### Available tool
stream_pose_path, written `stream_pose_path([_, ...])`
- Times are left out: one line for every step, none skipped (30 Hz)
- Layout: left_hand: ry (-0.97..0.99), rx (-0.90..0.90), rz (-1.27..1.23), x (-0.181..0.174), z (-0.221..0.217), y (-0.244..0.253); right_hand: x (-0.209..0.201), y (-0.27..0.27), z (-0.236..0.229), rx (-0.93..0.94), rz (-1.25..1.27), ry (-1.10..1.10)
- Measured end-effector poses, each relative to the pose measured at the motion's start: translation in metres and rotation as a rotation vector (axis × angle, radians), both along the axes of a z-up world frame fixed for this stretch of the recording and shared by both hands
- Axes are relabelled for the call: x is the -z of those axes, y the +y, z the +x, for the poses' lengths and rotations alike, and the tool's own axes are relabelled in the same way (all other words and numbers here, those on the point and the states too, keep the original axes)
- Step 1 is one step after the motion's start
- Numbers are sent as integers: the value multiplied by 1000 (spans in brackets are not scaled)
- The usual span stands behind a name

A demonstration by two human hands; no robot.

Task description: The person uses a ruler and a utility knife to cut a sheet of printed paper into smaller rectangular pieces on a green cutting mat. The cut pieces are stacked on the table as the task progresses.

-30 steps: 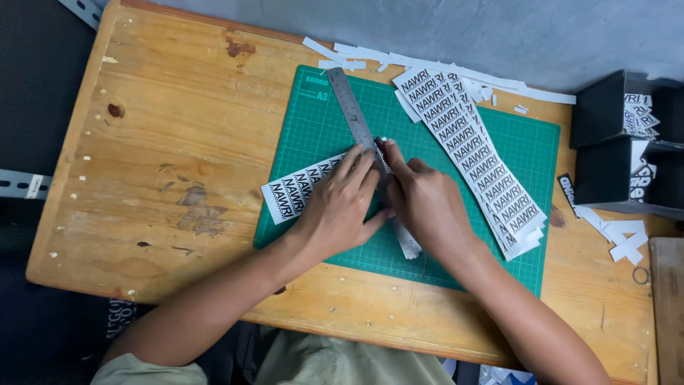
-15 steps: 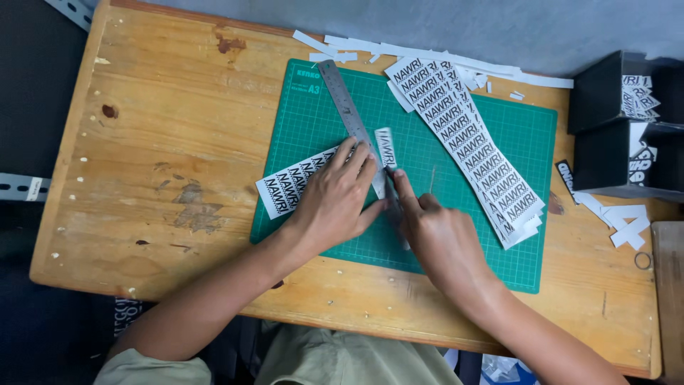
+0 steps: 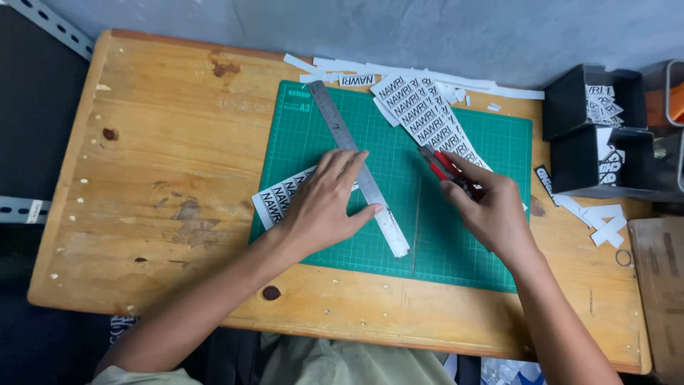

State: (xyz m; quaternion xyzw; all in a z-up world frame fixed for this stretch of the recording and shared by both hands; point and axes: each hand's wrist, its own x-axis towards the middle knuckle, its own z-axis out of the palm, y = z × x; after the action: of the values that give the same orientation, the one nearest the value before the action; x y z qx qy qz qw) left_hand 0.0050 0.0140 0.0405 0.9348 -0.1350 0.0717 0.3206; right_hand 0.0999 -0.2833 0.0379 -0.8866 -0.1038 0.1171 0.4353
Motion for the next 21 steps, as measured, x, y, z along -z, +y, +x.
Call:
stream_pose_path([-2, 1, 4, 5, 12, 4, -3, 8, 1, 1, 4, -2])
stream_pose_path([-47, -27, 48, 11, 23, 8, -5, 16, 1, -16, 70, 23])
stream_pose_path([-84, -60, 89, 18, 31, 12, -7, 24, -1, -40, 132, 56])
stream_pose_path([-79, -64, 90, 19, 42, 16, 5, 27, -2, -43, 133, 61])
stream_pose_path([-113, -115, 171, 19, 57, 22, 16, 31, -2, -42, 165, 73])
stream_pose_path([-148, -166, 252, 18, 71, 27, 26, 35, -1, -41, 198, 85])
stream_pose_path([-154, -166, 258, 20, 82, 28, 32, 37, -1, -41, 204, 79])
stream_pose_path([-142, -204, 282, 22, 93, 29, 37, 38, -2, -52, 145, 23])
stream_pose_path([-125, -236, 302, 25, 104, 27, 43, 37, -4, -57, 82, -29])
stream_pose_path([-127, -231, 304, 35, 114, 29, 42, 38, -7, -52, 84, -31])
stream_pose_path([-166, -275, 352, 46, 123, 30, 40, 39, -8, -55, 83, -47])
stream_pose_path([-206, -319, 400, 57, 133, 31, 38, 40, -10, -58, 83, -64])
stream_pose_path([-208, -319, 399, 59, 137, 32, 37, 40, -9, -57, 83, -66])
stream_pose_path([-225, -335, 393, 61, 140, 32, 36, 40, -9, -69, 110, -77])
stream_pose_path([-237, -350, 387, 65, 141, 33, 36, 40, -11, -82, 136, -82])
stream_pose_path([-234, -350, 387, 69, 146, 33, 36, 39, -11, -82, 136, -79])
stream_pose_path([-238, -369, 359, 73, 150, 35, 35, 39, -11, -93, 135, -92])
stream_pose_path([-242, -387, 331, 77, 155, 37, 35, 39, -12, -104, 134, -106])
stream_pose_path([-239, -389, 332, 77, 159, 38, 32, 40, -12, -106, 135, -104])
stream_pose_path([-229, -416, 299, 78, 163, 39, 29, 40, -12, -138, 103, -106])
stream_pose_path([-222, -442, 265, 77, 168, 39, 25, 40, -12, -168, 71, -112])
